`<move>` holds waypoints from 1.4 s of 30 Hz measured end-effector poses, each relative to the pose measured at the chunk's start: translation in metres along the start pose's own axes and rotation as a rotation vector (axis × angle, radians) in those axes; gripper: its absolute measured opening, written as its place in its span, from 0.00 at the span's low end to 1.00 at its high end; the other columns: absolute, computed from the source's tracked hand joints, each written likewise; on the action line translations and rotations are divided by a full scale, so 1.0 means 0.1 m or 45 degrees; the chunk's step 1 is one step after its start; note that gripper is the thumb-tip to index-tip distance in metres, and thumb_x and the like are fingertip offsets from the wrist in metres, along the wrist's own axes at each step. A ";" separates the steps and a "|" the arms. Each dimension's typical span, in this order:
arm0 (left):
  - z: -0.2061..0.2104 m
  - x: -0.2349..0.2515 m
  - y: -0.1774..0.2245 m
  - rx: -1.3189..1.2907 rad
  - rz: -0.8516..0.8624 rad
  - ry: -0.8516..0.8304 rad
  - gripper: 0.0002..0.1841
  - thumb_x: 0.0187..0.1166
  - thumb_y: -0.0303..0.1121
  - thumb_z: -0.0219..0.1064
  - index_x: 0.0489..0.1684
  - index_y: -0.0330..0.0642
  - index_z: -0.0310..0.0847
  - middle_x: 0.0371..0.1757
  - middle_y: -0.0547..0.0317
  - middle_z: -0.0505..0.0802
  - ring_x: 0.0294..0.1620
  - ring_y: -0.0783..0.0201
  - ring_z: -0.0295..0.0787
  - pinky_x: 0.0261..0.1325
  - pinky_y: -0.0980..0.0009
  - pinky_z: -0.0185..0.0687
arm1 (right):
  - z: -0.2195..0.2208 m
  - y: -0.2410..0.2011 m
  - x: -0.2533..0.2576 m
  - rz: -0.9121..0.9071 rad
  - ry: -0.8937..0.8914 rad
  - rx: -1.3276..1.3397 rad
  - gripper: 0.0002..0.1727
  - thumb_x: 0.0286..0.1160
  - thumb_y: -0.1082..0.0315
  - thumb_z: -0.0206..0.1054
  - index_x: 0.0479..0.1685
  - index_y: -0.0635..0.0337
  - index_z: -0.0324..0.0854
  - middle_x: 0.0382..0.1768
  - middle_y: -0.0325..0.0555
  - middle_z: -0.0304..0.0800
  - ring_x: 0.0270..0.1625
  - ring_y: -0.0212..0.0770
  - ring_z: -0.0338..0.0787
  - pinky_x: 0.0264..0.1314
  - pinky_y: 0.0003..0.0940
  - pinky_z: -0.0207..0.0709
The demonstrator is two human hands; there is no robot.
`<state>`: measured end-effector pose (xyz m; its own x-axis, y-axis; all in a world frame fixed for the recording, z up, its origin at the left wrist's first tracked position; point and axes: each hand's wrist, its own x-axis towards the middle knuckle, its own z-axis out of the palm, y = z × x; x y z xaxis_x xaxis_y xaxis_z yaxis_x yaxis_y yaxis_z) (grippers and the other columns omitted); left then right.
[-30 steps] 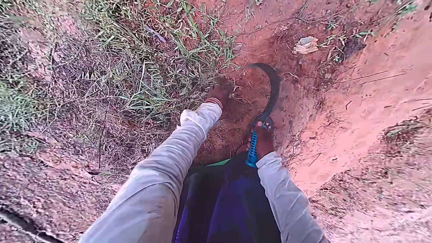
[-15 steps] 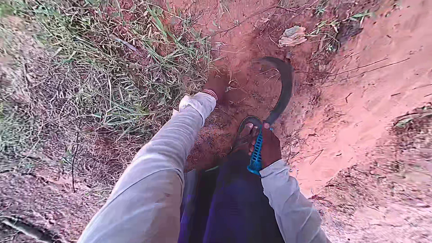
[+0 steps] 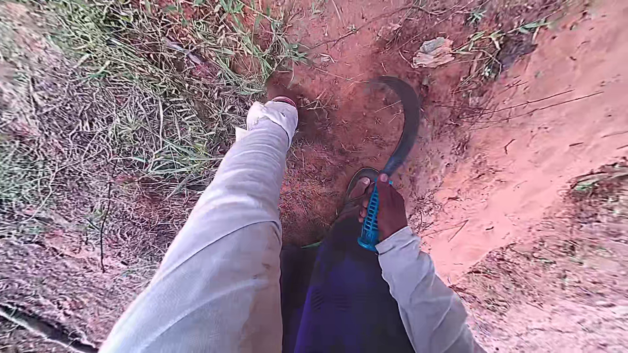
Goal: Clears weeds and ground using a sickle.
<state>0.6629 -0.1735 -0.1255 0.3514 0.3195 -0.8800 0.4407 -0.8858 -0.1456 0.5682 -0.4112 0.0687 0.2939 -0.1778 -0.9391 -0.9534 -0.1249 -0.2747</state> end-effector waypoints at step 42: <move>-0.17 -0.14 -0.64 -0.537 -0.125 -0.041 0.35 0.80 0.46 0.72 0.75 0.21 0.72 0.77 0.25 0.80 0.82 0.35 0.75 0.82 0.36 0.67 | 0.66 0.03 0.45 -0.007 -0.407 -0.898 0.32 0.94 0.44 0.42 0.65 0.66 0.74 0.31 0.50 0.80 0.26 0.41 0.84 0.37 0.37 0.83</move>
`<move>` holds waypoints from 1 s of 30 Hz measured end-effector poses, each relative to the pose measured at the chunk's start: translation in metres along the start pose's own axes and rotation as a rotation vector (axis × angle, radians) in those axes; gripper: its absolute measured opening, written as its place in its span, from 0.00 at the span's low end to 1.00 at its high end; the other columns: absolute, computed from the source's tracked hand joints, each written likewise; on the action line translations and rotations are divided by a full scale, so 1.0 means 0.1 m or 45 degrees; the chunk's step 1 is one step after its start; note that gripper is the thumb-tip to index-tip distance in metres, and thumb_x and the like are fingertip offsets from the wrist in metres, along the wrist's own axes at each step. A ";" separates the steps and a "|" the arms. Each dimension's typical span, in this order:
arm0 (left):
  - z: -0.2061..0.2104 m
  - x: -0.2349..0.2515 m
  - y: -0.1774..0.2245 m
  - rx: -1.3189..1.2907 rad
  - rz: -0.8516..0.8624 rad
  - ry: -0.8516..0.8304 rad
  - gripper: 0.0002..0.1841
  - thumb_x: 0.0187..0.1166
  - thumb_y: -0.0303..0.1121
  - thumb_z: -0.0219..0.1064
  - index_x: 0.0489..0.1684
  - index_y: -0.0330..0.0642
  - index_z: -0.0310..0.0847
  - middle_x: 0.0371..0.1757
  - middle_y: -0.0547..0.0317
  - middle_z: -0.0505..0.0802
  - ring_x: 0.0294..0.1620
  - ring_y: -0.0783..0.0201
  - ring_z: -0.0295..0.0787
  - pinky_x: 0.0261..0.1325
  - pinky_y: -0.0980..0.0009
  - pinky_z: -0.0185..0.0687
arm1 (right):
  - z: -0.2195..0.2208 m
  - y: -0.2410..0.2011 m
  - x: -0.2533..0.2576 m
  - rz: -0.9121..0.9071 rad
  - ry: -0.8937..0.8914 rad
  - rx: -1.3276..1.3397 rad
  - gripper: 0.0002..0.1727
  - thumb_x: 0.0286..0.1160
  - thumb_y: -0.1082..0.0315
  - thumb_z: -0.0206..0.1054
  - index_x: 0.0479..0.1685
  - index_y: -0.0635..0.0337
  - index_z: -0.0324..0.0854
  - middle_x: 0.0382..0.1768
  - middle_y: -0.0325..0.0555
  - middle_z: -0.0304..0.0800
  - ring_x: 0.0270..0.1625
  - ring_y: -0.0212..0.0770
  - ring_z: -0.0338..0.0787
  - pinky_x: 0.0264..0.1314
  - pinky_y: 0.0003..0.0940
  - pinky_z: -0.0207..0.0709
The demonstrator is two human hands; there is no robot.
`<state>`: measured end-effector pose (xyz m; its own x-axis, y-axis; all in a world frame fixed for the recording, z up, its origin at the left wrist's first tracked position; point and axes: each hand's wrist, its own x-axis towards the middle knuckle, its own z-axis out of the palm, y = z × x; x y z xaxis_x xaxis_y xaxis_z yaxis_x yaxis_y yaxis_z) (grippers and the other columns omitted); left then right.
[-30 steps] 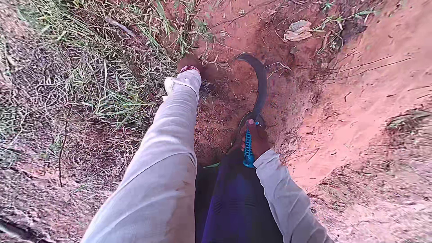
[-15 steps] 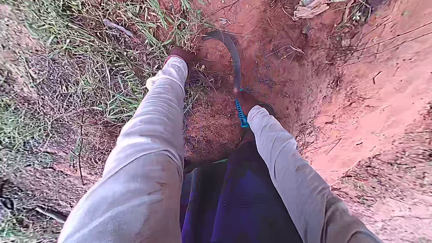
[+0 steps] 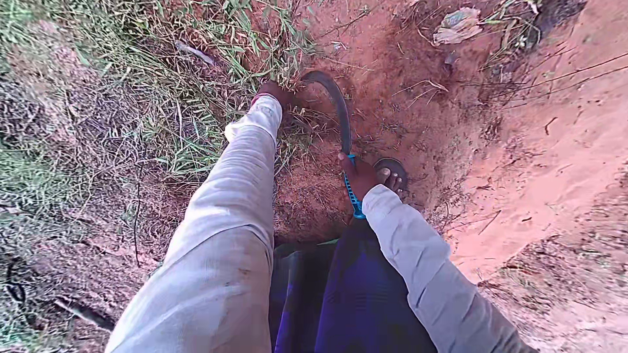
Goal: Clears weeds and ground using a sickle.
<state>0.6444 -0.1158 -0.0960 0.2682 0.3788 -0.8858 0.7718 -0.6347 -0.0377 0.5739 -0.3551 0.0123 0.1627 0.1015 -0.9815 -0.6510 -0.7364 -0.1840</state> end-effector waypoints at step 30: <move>0.04 0.02 -0.12 -0.165 -0.070 0.006 0.38 0.80 0.49 0.72 0.79 0.24 0.69 0.78 0.27 0.79 0.84 0.37 0.73 0.84 0.38 0.66 | -0.28 0.71 -0.68 -0.102 0.148 0.203 0.20 0.96 0.56 0.46 0.51 0.67 0.72 0.16 0.32 0.73 0.13 0.26 0.77 0.19 0.22 0.79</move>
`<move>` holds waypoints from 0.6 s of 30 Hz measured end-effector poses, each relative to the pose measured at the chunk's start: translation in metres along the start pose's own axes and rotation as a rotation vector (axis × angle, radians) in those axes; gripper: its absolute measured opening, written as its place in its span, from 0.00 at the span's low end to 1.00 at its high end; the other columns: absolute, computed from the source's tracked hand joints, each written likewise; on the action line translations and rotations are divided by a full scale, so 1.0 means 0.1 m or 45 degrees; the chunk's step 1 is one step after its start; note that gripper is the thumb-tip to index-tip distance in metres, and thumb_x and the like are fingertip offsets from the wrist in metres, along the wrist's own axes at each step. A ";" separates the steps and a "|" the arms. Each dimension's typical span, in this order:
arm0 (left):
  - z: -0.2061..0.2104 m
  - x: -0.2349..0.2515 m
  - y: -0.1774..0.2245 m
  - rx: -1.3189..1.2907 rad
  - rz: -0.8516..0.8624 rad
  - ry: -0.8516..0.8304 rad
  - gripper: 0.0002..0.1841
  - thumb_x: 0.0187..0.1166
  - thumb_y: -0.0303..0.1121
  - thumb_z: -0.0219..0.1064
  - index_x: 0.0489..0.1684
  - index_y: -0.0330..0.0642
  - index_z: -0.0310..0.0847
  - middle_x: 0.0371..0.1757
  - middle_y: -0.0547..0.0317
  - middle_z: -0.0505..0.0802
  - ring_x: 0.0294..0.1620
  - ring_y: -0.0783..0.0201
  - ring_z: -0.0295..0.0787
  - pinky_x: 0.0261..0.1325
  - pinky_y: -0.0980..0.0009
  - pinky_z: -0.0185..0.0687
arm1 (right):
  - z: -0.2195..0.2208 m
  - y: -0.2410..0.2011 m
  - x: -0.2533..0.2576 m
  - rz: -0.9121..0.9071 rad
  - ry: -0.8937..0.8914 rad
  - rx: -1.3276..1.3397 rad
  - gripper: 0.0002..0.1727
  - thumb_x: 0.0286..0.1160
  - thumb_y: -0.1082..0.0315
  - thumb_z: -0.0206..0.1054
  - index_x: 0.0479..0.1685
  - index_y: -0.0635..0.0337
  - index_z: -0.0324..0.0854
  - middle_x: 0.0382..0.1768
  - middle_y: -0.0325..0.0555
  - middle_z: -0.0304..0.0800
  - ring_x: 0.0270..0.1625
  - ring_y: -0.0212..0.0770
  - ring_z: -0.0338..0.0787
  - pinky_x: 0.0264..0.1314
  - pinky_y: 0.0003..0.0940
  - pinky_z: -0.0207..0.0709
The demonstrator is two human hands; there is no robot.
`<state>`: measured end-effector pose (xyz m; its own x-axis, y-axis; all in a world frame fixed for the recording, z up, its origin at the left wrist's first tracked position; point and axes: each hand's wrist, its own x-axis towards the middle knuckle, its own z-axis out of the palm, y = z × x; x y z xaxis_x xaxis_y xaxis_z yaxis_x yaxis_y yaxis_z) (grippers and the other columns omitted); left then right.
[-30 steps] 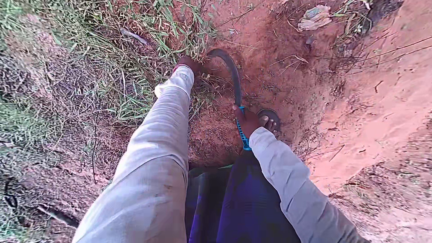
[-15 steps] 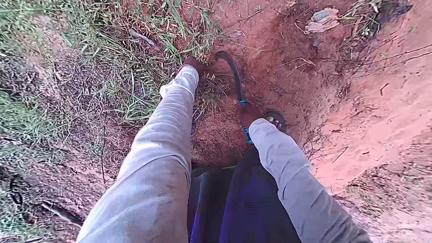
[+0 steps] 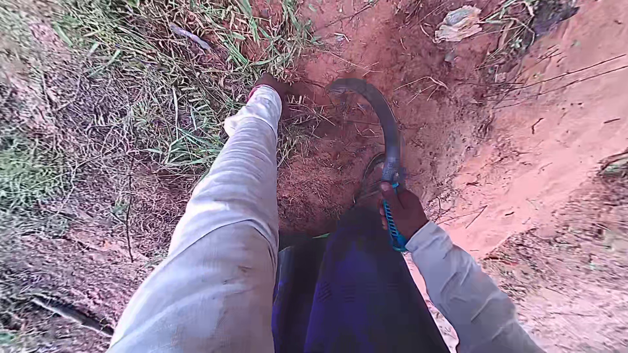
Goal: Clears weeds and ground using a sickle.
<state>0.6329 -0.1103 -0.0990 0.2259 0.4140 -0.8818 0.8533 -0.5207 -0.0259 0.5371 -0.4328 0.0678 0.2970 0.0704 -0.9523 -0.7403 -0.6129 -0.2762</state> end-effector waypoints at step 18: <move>-0.47 -0.77 -1.19 -1.112 0.088 0.616 0.32 0.78 0.26 0.70 0.82 0.30 0.63 0.72 0.43 0.82 0.65 0.66 0.83 0.68 0.70 0.80 | 0.18 -0.29 0.14 0.054 -0.015 0.069 0.24 0.96 0.53 0.45 0.51 0.68 0.73 0.17 0.37 0.73 0.12 0.30 0.77 0.19 0.26 0.80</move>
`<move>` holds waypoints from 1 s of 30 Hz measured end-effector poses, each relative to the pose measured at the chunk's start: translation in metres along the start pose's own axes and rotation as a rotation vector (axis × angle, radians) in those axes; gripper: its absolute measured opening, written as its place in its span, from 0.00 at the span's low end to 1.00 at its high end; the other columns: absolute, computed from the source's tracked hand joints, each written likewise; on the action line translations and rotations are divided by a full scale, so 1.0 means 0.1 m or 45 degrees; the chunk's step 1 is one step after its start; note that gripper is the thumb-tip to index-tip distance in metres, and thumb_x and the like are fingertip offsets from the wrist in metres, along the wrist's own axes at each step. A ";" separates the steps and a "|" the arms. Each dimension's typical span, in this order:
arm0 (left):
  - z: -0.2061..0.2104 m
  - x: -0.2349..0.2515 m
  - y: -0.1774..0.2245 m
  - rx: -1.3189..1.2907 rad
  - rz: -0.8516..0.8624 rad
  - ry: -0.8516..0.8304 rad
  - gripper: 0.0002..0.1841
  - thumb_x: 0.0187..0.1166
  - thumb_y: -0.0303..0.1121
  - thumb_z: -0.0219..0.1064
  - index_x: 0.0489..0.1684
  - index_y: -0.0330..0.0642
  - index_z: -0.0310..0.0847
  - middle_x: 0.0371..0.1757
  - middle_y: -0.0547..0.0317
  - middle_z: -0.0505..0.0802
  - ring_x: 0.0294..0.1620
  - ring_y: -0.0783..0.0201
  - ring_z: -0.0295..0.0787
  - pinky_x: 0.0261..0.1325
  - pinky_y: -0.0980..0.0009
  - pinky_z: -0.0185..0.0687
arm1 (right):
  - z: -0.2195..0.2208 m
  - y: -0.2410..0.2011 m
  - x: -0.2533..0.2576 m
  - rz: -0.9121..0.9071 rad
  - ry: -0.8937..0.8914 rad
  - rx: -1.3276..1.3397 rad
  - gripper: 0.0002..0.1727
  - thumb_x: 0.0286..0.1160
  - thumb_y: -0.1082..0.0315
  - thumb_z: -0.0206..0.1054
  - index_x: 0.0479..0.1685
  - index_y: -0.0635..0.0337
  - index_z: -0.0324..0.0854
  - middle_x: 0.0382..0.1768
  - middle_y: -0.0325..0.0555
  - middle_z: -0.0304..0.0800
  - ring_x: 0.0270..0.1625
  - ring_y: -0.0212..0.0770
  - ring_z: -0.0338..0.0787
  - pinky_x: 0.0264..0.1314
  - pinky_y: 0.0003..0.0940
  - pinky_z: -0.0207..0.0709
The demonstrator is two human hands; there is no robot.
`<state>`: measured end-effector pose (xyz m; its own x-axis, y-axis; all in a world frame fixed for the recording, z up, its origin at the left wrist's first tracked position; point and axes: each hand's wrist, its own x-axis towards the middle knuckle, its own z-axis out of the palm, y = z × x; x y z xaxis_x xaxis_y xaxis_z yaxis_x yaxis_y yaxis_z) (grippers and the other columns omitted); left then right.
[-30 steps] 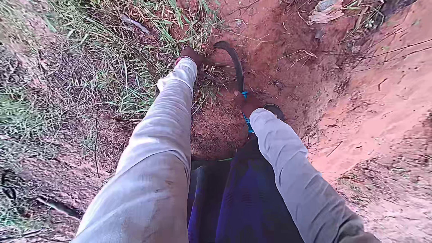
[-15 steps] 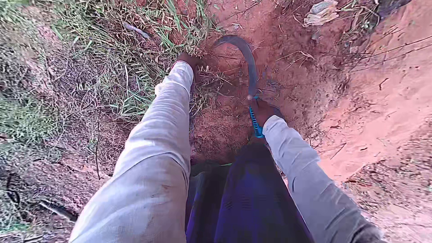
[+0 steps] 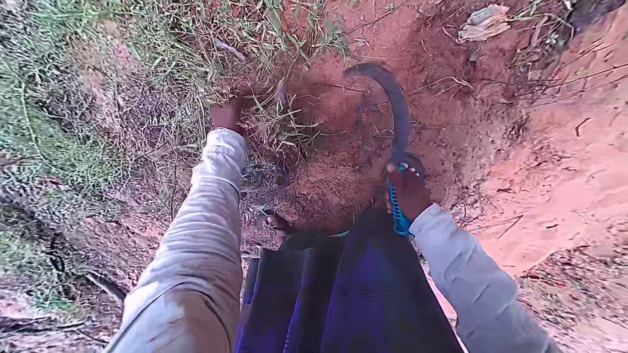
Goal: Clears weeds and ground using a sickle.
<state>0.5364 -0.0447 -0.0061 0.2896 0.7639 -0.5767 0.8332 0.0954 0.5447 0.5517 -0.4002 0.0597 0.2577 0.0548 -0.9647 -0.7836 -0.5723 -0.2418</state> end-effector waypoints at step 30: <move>-2.02 -0.07 -0.25 1.498 -0.155 -0.170 0.29 0.82 0.44 0.72 0.57 0.16 0.80 0.64 0.13 0.84 0.71 0.19 0.79 0.70 0.24 0.70 | 0.93 -0.18 -0.28 0.178 -0.193 -0.274 0.30 0.96 0.47 0.41 0.70 0.66 0.70 0.33 0.48 0.78 0.25 0.40 0.83 0.32 0.36 0.83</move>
<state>0.4183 0.0768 0.1075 0.1671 0.7110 -0.6830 0.7593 -0.5348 -0.3709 0.5061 -0.3158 0.0810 0.0554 0.0757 -0.9956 -0.6634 -0.7424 -0.0933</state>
